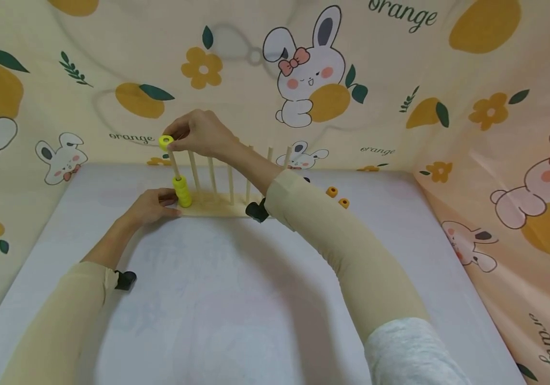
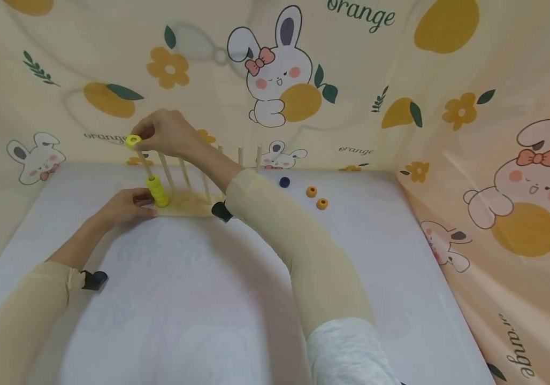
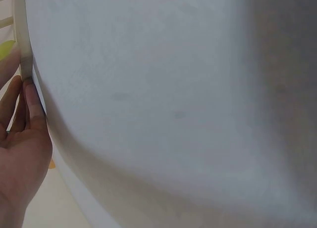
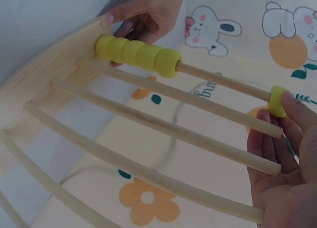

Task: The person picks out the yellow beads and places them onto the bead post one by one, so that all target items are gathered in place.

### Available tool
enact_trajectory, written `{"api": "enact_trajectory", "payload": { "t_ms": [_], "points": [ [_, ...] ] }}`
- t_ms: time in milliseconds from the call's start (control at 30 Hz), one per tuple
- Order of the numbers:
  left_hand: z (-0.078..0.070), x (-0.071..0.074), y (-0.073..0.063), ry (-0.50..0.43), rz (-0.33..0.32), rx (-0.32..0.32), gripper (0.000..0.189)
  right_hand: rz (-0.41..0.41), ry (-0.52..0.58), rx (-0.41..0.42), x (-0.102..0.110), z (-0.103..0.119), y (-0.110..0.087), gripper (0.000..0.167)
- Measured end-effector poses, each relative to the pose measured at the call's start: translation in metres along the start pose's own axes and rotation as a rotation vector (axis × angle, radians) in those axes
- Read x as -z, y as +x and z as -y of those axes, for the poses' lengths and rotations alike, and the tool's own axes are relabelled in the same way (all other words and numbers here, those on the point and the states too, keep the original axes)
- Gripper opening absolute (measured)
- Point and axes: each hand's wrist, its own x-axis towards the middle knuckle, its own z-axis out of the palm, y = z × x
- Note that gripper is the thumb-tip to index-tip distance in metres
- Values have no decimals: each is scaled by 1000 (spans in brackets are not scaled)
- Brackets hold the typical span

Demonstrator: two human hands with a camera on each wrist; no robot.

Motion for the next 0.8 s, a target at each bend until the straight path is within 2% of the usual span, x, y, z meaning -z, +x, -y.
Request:
{"api": "enact_trajectory", "payload": {
  "t_ms": [200,467,800],
  "points": [
    [2,-1,0,-4,1,-5,73,9,-7,-10,1,0,-2,33],
    [5,-2,2,1,-14,-18,72,-42,17,24,4,-1,-6,27],
    [2,-2,-1,-26,-16,-13,73,-118,149,63,15,-3,-16,29]
  ]
}}
